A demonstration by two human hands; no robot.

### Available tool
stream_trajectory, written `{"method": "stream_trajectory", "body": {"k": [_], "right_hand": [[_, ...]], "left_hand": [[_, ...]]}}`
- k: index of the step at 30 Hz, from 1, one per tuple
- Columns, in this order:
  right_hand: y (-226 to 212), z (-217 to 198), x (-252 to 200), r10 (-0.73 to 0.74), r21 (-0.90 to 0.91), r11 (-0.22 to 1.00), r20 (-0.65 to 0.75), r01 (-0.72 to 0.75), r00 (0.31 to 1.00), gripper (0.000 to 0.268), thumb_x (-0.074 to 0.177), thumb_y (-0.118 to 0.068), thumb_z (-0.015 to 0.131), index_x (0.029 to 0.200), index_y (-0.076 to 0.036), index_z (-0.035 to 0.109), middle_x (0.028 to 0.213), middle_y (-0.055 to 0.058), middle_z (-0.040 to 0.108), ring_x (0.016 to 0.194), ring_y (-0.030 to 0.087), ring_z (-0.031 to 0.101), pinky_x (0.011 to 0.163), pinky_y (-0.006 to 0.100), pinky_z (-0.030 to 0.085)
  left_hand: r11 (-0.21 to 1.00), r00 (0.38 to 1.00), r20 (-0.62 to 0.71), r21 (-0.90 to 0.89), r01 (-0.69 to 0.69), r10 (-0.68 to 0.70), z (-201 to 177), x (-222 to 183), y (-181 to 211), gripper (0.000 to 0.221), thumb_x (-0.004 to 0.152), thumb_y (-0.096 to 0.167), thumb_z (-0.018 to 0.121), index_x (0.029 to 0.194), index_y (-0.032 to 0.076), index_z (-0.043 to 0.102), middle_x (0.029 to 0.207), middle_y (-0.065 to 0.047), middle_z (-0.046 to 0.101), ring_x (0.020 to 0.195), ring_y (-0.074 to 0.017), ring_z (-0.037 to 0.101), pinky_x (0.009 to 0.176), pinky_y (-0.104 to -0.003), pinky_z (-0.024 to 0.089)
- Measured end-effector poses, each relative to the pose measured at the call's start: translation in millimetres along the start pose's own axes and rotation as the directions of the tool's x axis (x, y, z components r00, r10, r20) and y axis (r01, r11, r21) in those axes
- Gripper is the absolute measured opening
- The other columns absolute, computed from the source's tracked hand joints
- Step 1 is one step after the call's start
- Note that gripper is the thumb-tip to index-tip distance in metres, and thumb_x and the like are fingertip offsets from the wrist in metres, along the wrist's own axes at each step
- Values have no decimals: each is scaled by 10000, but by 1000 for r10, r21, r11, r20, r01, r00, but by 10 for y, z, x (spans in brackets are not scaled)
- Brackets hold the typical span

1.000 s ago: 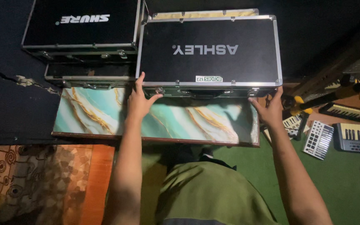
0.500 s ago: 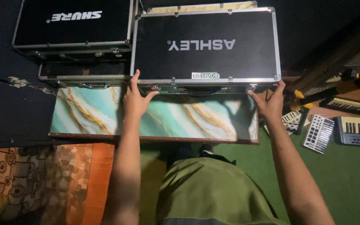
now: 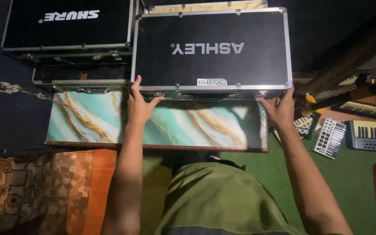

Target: The person places a black electronic device into a foam-lined case, closes the case, and then places a foam strip into a second black case.

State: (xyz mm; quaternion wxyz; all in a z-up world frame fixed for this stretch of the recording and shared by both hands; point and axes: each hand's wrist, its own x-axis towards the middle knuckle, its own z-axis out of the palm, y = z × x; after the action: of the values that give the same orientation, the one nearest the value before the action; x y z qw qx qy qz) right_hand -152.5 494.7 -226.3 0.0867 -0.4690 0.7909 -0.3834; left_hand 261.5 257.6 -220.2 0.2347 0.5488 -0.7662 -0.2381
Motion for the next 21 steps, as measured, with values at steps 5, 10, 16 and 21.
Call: {"method": "stream_trajectory", "body": {"k": [5,10,16,21], "right_hand": [[69,86,-81,-11,66,998,-63,16,998,860,903,-299,909,1420,73,332,1282,292,658,1177,388,687,1035,431,549],[192,174,-105,-108,61,992,-104,114,989,831,952,-272,892,1425,86,310,1300,297,620,1204,376,667,1055,430,542],[161,211,-121,-51,85,994,-126,62,991,911,924,-281,906,1489,55,275,1341,297,596,1261,383,633,1089,447,518],[111,165,-95,-65,157,984,-110,82,992,991,870,-282,927,1500,48,237,1400,317,536,1325,405,579,1156,476,469]], "left_hand": [[989,986,-84,-28,-148,146,40,-32,-74,1139,762,407,941,1592,169,198,1515,-319,427,1360,-488,492,1093,-579,460],[994,992,-55,-1,-114,114,85,-45,-125,1153,767,408,940,1598,157,182,1524,-314,403,1372,-482,477,1100,-584,431],[988,983,-99,-10,-155,153,129,-49,-197,1133,779,413,948,1590,168,195,1524,-304,449,1354,-476,509,1120,-564,449],[999,999,-21,-42,-32,31,123,-10,-178,1147,759,369,942,1586,139,182,1455,-348,459,1321,-497,512,1093,-569,430]]}}
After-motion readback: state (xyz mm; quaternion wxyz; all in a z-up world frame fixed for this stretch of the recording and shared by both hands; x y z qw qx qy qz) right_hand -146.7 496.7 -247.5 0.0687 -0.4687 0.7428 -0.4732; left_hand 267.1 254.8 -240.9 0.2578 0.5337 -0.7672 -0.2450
